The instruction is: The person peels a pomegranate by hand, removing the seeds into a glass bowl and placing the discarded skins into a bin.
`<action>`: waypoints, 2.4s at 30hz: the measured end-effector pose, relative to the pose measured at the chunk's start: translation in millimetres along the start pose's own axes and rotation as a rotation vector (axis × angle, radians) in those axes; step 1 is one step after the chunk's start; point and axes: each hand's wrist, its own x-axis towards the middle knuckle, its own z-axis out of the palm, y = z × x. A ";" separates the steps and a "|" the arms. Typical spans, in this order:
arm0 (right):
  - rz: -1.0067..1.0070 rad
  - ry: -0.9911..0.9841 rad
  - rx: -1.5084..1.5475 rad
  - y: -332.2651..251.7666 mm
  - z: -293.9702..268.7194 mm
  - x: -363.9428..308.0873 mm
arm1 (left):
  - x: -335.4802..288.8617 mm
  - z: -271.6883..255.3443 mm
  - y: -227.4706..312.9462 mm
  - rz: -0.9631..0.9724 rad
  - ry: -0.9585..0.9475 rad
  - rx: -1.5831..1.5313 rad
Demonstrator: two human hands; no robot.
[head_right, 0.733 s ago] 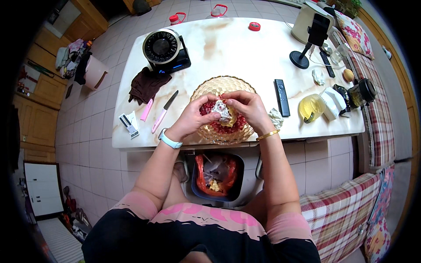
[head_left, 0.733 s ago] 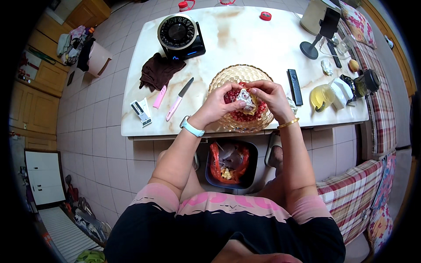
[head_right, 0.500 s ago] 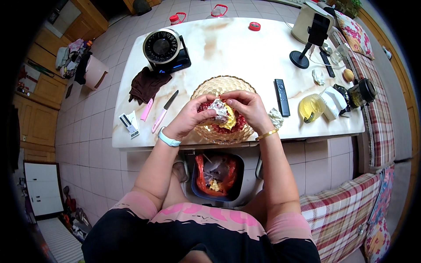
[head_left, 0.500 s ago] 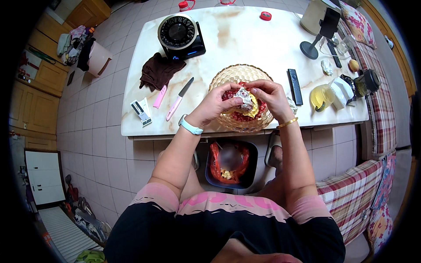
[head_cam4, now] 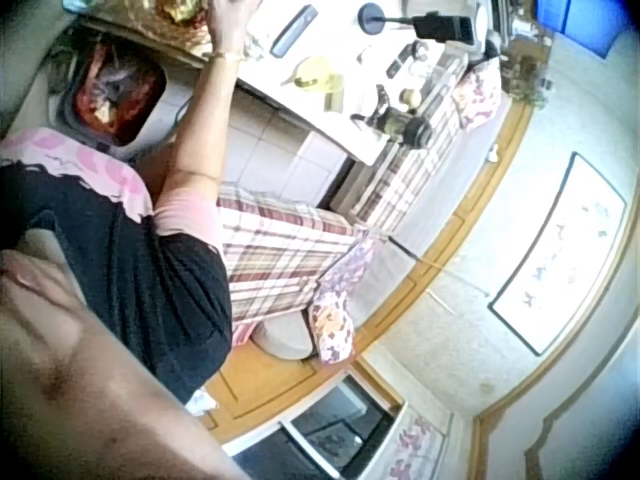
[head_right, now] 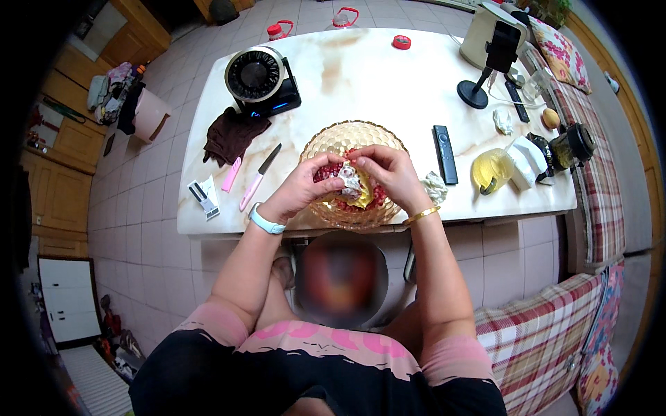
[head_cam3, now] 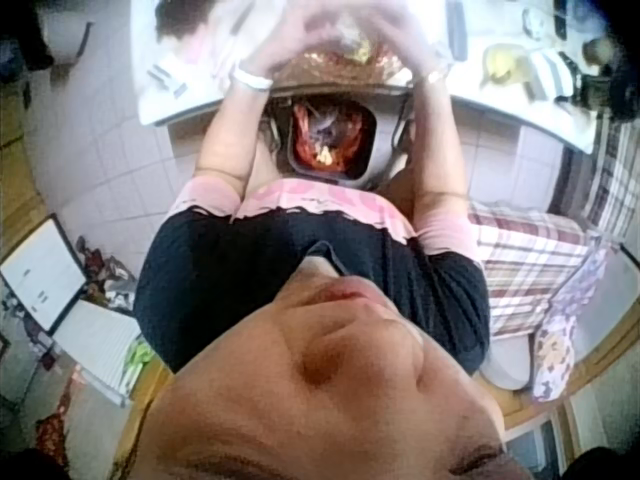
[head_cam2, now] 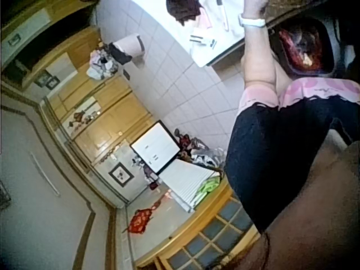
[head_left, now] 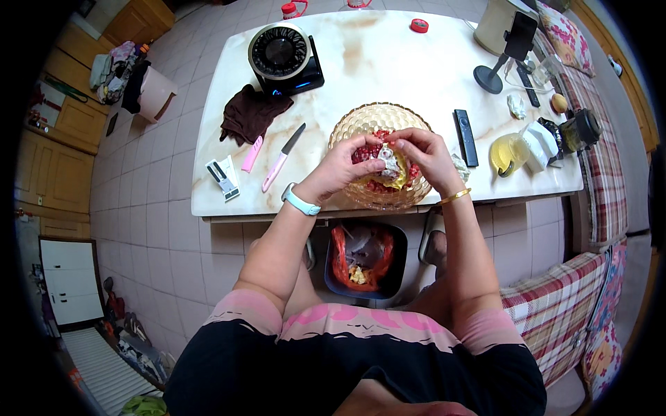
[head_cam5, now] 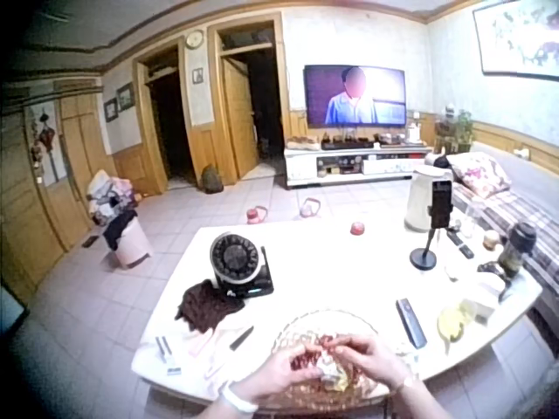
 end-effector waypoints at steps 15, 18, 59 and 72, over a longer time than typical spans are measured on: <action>-0.125 0.052 -0.276 4.7 3.2 -4.0 | 1.0 0.2 -2.4 0.005 0.029 0.081; -0.062 0.052 -0.236 4.9 6.1 -4.2 | -0.1 -0.5 0.1 -0.011 0.021 0.084; -0.361 0.467 -0.499 -10.9 29.5 -1.3 | -7.1 24.1 11.6 0.272 0.522 0.686; -0.489 0.398 -0.683 -2.9 36.8 -0.1 | -6.3 26.2 8.4 0.357 0.509 0.852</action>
